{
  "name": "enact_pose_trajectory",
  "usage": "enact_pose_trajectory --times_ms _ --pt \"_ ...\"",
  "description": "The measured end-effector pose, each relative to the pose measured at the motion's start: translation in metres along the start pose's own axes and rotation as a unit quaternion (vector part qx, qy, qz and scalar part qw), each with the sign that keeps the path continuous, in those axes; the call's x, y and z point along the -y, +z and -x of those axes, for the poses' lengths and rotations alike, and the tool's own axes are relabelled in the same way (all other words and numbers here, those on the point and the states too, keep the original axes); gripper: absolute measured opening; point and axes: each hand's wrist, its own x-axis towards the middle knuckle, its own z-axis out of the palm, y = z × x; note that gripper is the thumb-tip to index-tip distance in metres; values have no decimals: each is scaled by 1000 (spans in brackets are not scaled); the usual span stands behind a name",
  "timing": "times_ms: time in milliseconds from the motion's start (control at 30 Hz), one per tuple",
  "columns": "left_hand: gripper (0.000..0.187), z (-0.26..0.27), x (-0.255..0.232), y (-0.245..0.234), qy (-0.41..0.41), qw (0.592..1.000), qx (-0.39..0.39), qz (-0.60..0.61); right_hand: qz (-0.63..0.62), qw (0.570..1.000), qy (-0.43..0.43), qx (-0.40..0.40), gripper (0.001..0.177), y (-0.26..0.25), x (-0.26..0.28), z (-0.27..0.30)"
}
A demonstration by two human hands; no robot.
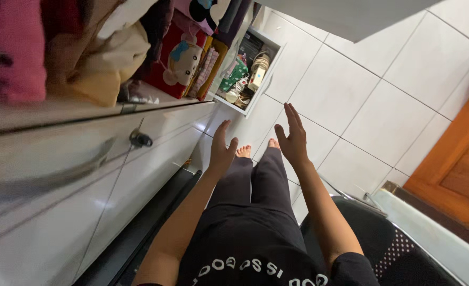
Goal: The person repeatedly opens a wardrobe and retrieves small items, including a box, a plastic-wrapped item, sunglasses, eyeglasses, a wristwatch, and a small white case. They place each item on a nearby table, arranging them alongside other objects like a hair straightener and bags.
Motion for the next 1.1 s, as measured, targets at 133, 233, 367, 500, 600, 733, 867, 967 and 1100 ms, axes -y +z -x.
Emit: enact_pose_trajectory --times_ms 133,233,367,500,600,733,867,967,1100 --pt "61 -14 19 15 -44 999 -12 -16 -9 1000 -5 7 65 18 -28 -25" --pt "61 -26 35 29 -88 996 -15 -22 -17 1000 -3 15 64 35 -49 -42" --pt "61 -38 62 57 -129 990 -40 31 -25 999 8 28 60 56 -81 -60" --pt "60 -53 93 82 -129 988 -62 52 -32 998 19 41 58 78 -111 -71" --pt "59 -65 117 96 -139 988 -70 -2 -31 997 38 56 59 93 -135 -76" --pt "60 -81 146 110 -154 984 -81 22 -24 995 69 66 59 118 -167 -81" --pt "59 -98 182 128 -157 983 -95 22 -37 995 71 61 57 141 -208 -85" --pt "59 -111 212 142 -149 984 -96 10 -33 994 80 63 57 162 -239 -87" --pt "59 -130 249 158 -143 985 -99 11 -23 994 87 70 59 189 -278 -94"
